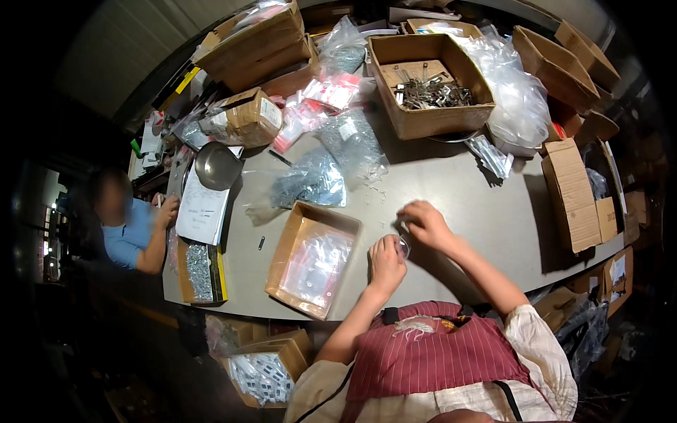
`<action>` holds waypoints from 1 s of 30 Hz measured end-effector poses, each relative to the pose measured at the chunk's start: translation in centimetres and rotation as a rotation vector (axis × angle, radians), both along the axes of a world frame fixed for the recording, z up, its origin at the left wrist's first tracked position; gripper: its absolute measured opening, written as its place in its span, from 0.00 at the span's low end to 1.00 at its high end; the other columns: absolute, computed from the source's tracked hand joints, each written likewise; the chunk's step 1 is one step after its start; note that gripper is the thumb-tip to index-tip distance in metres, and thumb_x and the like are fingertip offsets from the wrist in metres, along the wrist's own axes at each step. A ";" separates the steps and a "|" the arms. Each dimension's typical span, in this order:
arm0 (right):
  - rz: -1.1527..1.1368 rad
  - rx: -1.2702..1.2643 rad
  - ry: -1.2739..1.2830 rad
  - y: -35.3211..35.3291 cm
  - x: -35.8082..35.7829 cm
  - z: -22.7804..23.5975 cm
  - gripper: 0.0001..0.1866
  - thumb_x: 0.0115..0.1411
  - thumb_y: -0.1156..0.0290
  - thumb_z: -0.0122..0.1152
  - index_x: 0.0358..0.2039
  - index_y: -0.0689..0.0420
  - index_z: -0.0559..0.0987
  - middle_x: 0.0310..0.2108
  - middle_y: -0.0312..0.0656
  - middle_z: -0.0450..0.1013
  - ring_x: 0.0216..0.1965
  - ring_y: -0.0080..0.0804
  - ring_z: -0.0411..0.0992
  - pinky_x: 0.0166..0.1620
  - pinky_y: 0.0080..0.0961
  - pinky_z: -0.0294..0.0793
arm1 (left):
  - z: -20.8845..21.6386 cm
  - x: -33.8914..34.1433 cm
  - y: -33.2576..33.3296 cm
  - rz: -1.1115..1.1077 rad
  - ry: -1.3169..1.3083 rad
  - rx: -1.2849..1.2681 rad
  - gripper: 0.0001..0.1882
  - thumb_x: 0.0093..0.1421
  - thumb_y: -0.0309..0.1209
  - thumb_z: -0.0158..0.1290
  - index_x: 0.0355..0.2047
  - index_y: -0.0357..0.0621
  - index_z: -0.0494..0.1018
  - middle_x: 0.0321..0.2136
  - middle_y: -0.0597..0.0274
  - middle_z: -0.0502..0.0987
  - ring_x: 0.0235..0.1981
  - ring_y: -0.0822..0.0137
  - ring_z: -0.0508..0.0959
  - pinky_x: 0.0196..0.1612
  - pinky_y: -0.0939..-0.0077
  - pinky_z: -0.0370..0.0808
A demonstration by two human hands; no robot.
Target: The person repeatedly picks small metal parts and white plastic components from the table, inserts the metal parts into the plastic pieces, and places the assembled units into a cardboard box. The person also handles clear plastic bags and occasionally moves items on the table.
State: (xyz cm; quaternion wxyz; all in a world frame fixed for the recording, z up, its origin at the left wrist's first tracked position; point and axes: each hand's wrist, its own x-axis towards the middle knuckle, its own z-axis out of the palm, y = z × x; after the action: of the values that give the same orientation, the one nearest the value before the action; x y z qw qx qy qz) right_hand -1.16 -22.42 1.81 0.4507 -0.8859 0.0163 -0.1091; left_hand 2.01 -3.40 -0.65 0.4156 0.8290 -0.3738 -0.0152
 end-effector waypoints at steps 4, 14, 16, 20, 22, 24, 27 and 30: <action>-0.107 -0.155 -0.037 -0.3 6.4 -1.2 0.21 0.48 0.79 0.60 0.46 0.62 0.79 0.46 0.54 0.74 0.51 0.56 0.71 0.56 0.44 0.72 | 1.3 -0.7 1.3 -0.051 0.040 0.029 0.12 0.59 0.22 0.56 0.44 0.39 0.71 0.34 0.46 0.75 0.38 0.44 0.76 0.43 0.51 0.71; 0.214 -0.271 0.028 2.7 4.7 -0.7 0.21 0.45 0.82 0.61 0.44 0.61 0.80 0.44 0.51 0.72 0.48 0.53 0.70 0.53 0.41 0.74 | 1.4 -2.0 5.8 0.137 0.381 0.023 0.16 0.59 0.27 0.61 0.47 0.41 0.73 0.39 0.55 0.78 0.41 0.53 0.79 0.48 0.61 0.75; 0.234 -0.286 0.048 3.6 3.2 -0.5 0.21 0.45 0.83 0.62 0.43 0.59 0.80 0.43 0.49 0.72 0.47 0.52 0.69 0.52 0.41 0.74 | 1.5 -2.2 6.5 0.121 0.408 -0.016 0.19 0.58 0.28 0.62 0.49 0.40 0.73 0.41 0.54 0.78 0.43 0.53 0.79 0.49 0.61 0.75; 0.194 -0.423 0.049 3.9 0.4 -0.4 0.14 0.49 0.77 0.61 0.39 0.58 0.77 0.39 0.49 0.71 0.43 0.50 0.71 0.44 0.43 0.78 | 2.8 -1.1 6.2 0.038 0.401 -0.064 0.27 0.53 0.27 0.67 0.53 0.40 0.70 0.43 0.52 0.77 0.45 0.53 0.79 0.49 0.61 0.75; 0.137 -0.541 0.062 3.5 -0.9 -0.7 0.10 0.51 0.76 0.60 0.36 0.59 0.76 0.39 0.50 0.72 0.41 0.50 0.72 0.41 0.43 0.79 | 3.3 -0.7 5.5 0.039 0.506 -0.144 0.32 0.51 0.27 0.69 0.56 0.41 0.69 0.43 0.53 0.78 0.43 0.56 0.80 0.47 0.62 0.77; 0.066 -0.680 0.074 2.2 -2.1 -1.6 0.08 0.53 0.74 0.58 0.34 0.60 0.75 0.38 0.51 0.72 0.40 0.50 0.73 0.39 0.44 0.79 | 4.1 -0.2 4.7 0.008 0.496 -0.135 0.30 0.51 0.27 0.68 0.54 0.41 0.71 0.42 0.54 0.79 0.42 0.57 0.80 0.47 0.63 0.77; -0.001 -0.659 0.071 0.1 -2.5 -1.6 0.08 0.51 0.75 0.59 0.32 0.61 0.74 0.33 0.50 0.72 0.37 0.50 0.74 0.39 0.43 0.79 | 3.5 0.0 3.2 0.009 0.516 -0.144 0.22 0.52 0.25 0.66 0.48 0.41 0.74 0.38 0.57 0.79 0.38 0.61 0.81 0.45 0.67 0.78; -0.130 0.027 0.291 -3.1 -2.3 -0.2 0.08 0.50 0.77 0.60 0.33 0.64 0.78 0.28 0.45 0.77 0.30 0.36 0.77 0.34 0.34 0.77 | 0.7 -0.2 1.7 -0.005 0.636 -0.125 0.20 0.52 0.23 0.65 0.45 0.41 0.74 0.35 0.58 0.80 0.37 0.62 0.81 0.43 0.67 0.78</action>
State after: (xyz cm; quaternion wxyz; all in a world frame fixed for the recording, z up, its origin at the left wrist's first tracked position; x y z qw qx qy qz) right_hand -3.47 -25.55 1.62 0.4474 -0.8832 0.1403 -0.0085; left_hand 1.81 -1.66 0.02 0.5618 0.7546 -0.2275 -0.2516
